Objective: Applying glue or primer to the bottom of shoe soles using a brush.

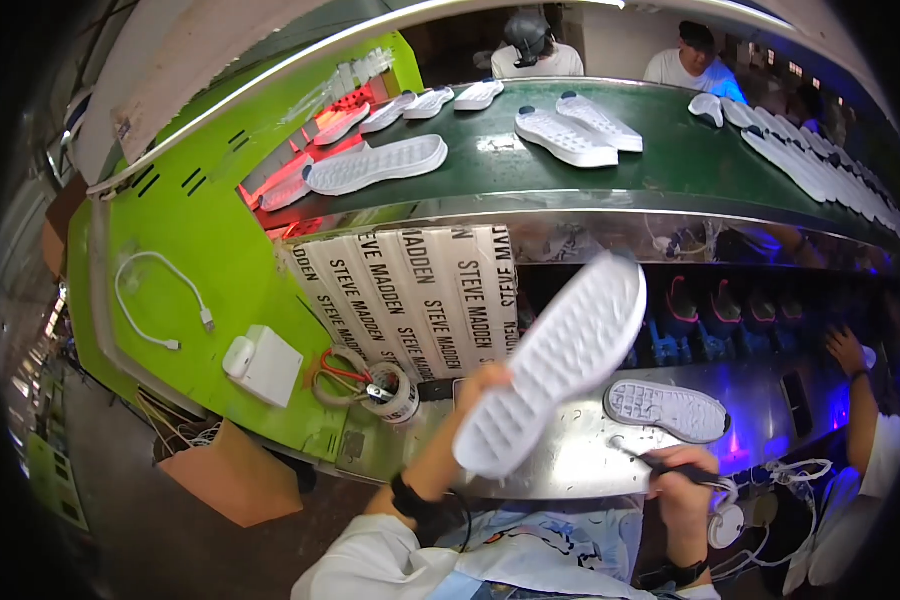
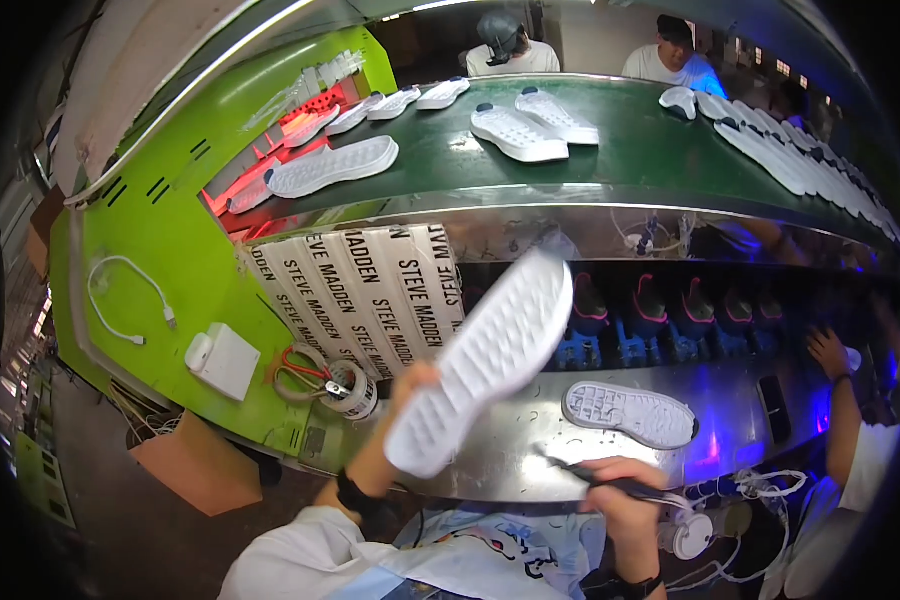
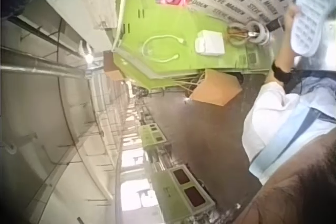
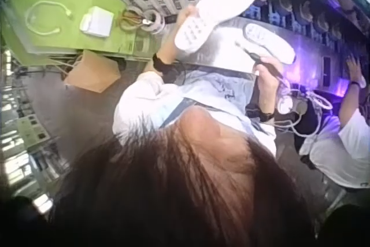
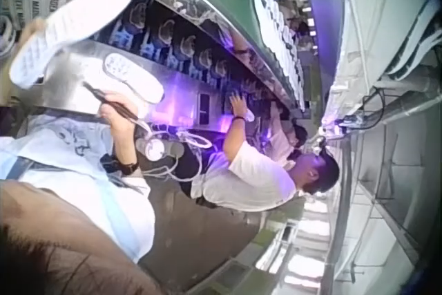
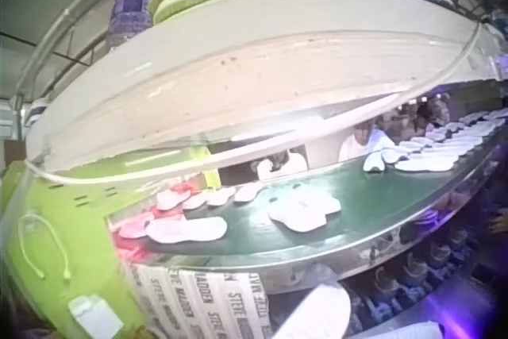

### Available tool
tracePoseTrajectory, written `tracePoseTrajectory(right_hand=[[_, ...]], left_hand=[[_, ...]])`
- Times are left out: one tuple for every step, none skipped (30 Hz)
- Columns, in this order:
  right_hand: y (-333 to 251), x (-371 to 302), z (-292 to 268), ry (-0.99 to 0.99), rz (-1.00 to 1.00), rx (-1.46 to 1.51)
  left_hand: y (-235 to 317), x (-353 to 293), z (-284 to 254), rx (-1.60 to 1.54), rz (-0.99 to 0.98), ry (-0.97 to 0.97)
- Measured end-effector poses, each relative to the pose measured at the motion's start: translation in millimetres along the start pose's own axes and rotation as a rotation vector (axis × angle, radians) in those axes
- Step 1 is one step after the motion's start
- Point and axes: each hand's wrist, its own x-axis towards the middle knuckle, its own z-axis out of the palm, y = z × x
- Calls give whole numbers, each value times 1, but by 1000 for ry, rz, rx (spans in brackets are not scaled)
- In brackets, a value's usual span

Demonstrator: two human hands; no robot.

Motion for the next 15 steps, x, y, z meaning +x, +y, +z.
tracePoseTrajectory(right_hand=[[1, 7, 13, -119, 51, -102], [-5, 12, 28, -133, 241, -175], [0, 17, 28, -81, 281, -212], [14, 28, 31, 75, 113, -510], [18, 37, 40, 219, -19, -661], [29, 40, 36, 212, -144, -736], [28, 17, 45, 79, 140, -508], [46, 13, 42, -213, -230, -773], [48, 9, 45, -272, -198, -729], [48, 7, 48, -332, -167, -681], [35, 13, 54, -131, 146, -534], [21, 20, 55, 75, 450, -371], [49, 19, 43, 8, -81, -603], [56, 5, 47, -146, -27, -593], [52, -2, 57, -292, -20, -632]], left_hand=[[-9, 1, -40, 371, 295, 240], [-18, -1, -68, 746, 581, 487], [-20, -3, -88, 778, 530, 476], [-24, -9, -107, 807, 487, 469], [-22, -20, -132, 535, 456, 264], [-24, -8, -130, 257, 420, 183], [-20, -16, -147, 258, 537, 289], [-11, -24, -160, 279, 657, 398], [-26, -5, -140, 734, 692, 403], [-10, -5, -141, 641, 598, 264], [-4, -16, -141, 586, 613, 318], [-6, -16, -136, 530, 626, 374], [-13, -9, -135, 546, 711, 510], [-13, 7, -126, 569, 790, 639], [2, 9, -117, 602, 481, 336]])
